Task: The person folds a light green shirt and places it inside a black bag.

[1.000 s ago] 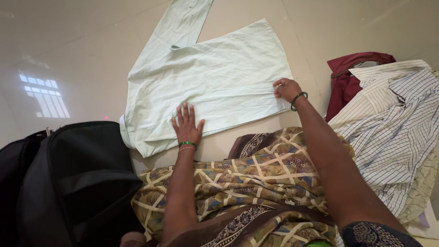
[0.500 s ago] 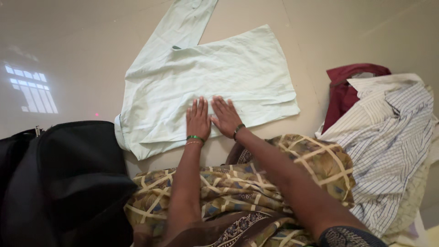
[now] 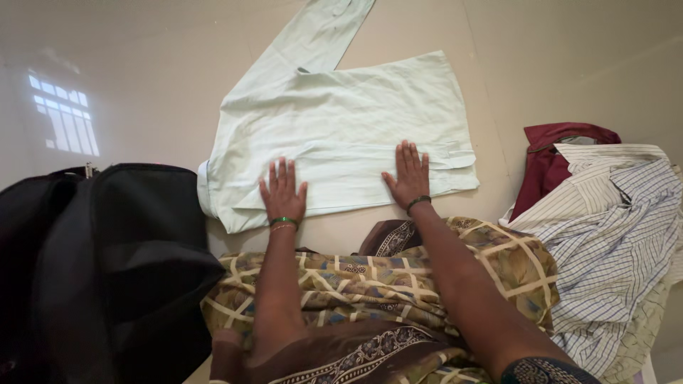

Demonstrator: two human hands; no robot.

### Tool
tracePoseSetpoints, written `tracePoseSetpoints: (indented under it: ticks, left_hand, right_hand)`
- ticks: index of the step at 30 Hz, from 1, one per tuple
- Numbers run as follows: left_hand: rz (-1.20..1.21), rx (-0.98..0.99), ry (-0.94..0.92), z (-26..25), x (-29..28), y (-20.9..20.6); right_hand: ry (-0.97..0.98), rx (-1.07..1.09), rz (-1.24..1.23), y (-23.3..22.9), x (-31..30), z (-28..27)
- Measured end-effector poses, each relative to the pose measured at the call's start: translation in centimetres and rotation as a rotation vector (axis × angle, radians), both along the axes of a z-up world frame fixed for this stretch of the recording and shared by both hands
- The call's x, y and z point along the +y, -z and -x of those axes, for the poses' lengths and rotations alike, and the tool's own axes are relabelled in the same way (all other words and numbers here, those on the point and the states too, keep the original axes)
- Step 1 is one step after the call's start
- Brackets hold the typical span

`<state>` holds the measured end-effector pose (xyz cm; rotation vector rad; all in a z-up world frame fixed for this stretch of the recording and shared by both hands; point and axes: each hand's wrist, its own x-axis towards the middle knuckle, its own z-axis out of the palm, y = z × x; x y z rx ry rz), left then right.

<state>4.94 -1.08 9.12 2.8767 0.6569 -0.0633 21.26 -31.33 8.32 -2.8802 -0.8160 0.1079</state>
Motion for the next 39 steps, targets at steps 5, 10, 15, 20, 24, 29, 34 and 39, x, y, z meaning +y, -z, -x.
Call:
tracePoseSetpoints:
  ticks: [5,10,15,20,24,29,34,39]
  left_hand:
    - [-0.139,-0.015,-0.059,1.5,0.9,0.2]
    - [-0.085,0.009,0.005,3.0,0.4,-3.3]
    - [0.087,0.055,0.287,4.6,-1.2,-7.0]
    - [-0.043,0.171,0.359,5.9,-3.1,-7.0]
    - [-0.177,0.066,0.388,5.0,-2.8,-4.5]
    - [-0.38,-0.018,0.425,5.3,-1.6,-1.1]
    - [-0.375,-0.036,0.378,5.9,-0.8,0.9]
    - [-0.326,-0.052,0.378,6.5,-0.8,1.1]
  right_hand:
    - [0.007,0.064,0.088,-1.2,-0.6,-0.7]
    - [-0.065,0.253,0.154,-4.1,-1.9,-2.8]
    - [-0.244,0.269,0.375,-9.8,-5.9,-1.4]
    - [-0.236,0.268,0.572,-11.3,-7.1,-0.2]
    - [-0.226,0.183,0.576,-8.6,-6.0,0.2]
    - [-0.326,0.034,0.571,-4.3,-6.4,-1.0]
    - [-0.387,-0.085,0.548,-1.3,-6.9,-1.5]
    - [-0.309,0.067,0.526,-1.5,-7.1,-1.5]
